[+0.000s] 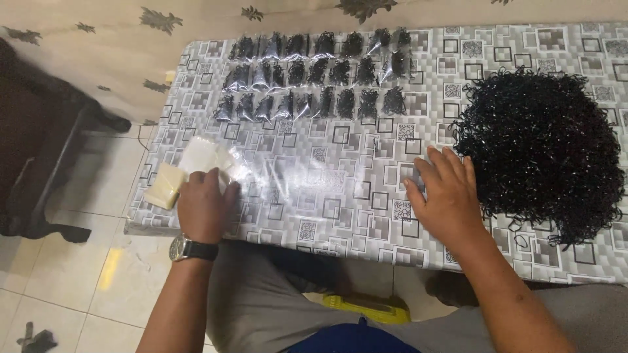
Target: The person picks up small black plastic parts from a pile on a table and places them into clear plastic bags, arranging the bags in rows.
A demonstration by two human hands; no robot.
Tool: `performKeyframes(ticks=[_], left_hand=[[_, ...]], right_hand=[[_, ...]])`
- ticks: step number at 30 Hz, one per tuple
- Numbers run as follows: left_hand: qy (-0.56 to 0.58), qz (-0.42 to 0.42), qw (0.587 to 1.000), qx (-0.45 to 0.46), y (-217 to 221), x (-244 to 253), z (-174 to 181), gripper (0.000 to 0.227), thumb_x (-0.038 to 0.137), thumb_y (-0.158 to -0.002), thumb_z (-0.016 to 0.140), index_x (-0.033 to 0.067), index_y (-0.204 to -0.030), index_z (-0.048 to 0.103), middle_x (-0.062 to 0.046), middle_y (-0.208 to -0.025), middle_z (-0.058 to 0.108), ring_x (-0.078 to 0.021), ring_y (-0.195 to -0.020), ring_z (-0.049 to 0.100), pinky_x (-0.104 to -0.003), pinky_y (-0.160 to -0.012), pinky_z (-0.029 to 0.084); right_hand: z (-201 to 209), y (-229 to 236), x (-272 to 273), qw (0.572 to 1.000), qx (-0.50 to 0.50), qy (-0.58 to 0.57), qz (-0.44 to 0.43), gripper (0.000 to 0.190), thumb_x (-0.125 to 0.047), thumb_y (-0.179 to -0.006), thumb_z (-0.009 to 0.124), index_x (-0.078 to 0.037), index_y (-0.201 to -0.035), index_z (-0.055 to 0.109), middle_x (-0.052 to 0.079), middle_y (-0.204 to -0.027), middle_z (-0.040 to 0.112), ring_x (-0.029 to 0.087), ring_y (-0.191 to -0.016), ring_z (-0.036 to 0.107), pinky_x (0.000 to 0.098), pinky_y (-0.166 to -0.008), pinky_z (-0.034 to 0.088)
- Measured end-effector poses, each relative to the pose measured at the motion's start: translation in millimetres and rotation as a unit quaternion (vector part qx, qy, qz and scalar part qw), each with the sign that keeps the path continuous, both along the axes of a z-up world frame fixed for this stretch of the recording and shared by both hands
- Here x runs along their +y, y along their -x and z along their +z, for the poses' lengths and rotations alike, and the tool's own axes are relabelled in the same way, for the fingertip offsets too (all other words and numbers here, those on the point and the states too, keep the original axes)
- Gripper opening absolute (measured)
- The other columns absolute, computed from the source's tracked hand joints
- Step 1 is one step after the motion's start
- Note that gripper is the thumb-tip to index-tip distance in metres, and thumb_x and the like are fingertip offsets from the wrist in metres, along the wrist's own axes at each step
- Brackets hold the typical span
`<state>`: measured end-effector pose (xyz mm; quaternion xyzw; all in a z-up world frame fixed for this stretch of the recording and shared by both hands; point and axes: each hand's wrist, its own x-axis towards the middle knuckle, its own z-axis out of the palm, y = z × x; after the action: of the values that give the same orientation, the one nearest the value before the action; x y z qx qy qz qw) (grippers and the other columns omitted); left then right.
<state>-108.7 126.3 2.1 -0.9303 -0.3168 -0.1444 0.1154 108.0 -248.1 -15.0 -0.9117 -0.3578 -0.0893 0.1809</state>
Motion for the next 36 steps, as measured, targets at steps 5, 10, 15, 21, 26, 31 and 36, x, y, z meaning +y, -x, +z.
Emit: performKeyframes(ticks=[5, 10, 15, 21, 26, 31, 36], left_hand=[[0.069, 0.014, 0.998, 0.005, 4, 6, -12, 0.023, 0.029, -0.094, 0.069, 0.0186, -0.113, 0.077, -0.005, -0.103, 0.072, -0.0281, -0.085, 0.074, -0.04, -0.067, 0.061], [0.102, 0.022, 0.994, -0.013, 6, -8, 23, 0.017, 0.026, -0.097, 0.065, 0.0175, -0.108, 0.076, -0.006, -0.088, 0.072, -0.0295, -0.083, 0.073, -0.043, -0.07, 0.06], [-0.028, -0.02, 0.994, -0.101, -4, -14, 22, 0.013, 0.015, -0.098, 0.066, 0.0155, -0.106, 0.076, -0.003, -0.088, 0.073, -0.0232, -0.079, 0.073, -0.034, -0.067, 0.059], [-0.062, -0.348, 0.92, -0.168, -73, -81, -23, 0.02, 0.0, -0.09, 0.065, 0.0071, -0.108, 0.07, -0.016, -0.097, 0.071, -0.0332, -0.091, 0.07, -0.043, -0.079, 0.057], [0.032, -0.548, 0.819, -0.167, -128, -177, -3, 0.008, 0.016, -0.095, 0.068, 0.0124, -0.102, 0.066, -0.005, -0.096, 0.065, -0.0266, -0.108, 0.066, -0.044, -0.094, 0.053], [0.028, -0.575, 0.8, -0.171, -166, -199, -28, 0.011, 0.015, -0.097, 0.066, 0.0116, -0.107, 0.061, -0.006, -0.102, 0.062, -0.0266, -0.113, 0.063, -0.045, -0.096, 0.052], [0.055, -0.55, 0.818, -0.159, -171, -198, -33, 0.009, 0.013, -0.098, 0.064, 0.0114, -0.107, 0.062, -0.006, -0.102, 0.062, -0.0272, -0.114, 0.063, -0.046, -0.095, 0.052]], right_hand=[[3, 2, 0, 1.0, 0.015, 0.003, 0.002, 0.044, -0.037, -0.104, 0.058, -0.005, -0.133, 0.068, 0.024, -0.142, 0.062, 0.044, -0.143, 0.05, 0.068, -0.119, 0.028], [6, 3, 1, 0.999, 0.036, 0.015, -0.004, 0.046, -0.038, -0.105, 0.055, -0.005, -0.135, 0.067, 0.024, -0.146, 0.059, 0.043, -0.146, 0.047, 0.067, -0.121, 0.024], [7, 5, 1, 1.0, 0.026, 0.013, -0.007, 0.044, -0.035, -0.104, 0.057, -0.004, -0.134, 0.067, 0.024, -0.144, 0.06, 0.043, -0.145, 0.048, 0.0665, -0.121, 0.026], [4, 9, 2, 0.991, -0.073, -0.058, 0.1, 0.027, -0.023, -0.099, 0.064, -0.011, -0.122, 0.071, 0.015, -0.127, 0.069, 0.037, -0.133, 0.059, 0.0659, -0.119, 0.033], [-8, 5, -5, 0.968, -0.051, -0.171, 0.178, 0.034, -0.017, -0.084, 0.078, -0.012, -0.116, 0.07, 0.008, -0.119, 0.069, 0.033, -0.124, 0.063, 0.0564, -0.114, 0.04], [-18, -20, -21, 0.974, -0.064, -0.178, 0.123, 0.007, -0.011, -0.092, 0.071, -0.013, -0.098, 0.073, 0.001, -0.095, 0.069, 0.026, -0.098, 0.07, 0.0456, -0.1, 0.051], [-13, -24, -25, 0.98, -0.051, -0.155, 0.116, 0.008, -0.017, -0.097, 0.068, -0.013, -0.101, 0.075, 0.0, -0.091, 0.07, 0.025, -0.095, 0.07, 0.0441, -0.096, 0.052]])
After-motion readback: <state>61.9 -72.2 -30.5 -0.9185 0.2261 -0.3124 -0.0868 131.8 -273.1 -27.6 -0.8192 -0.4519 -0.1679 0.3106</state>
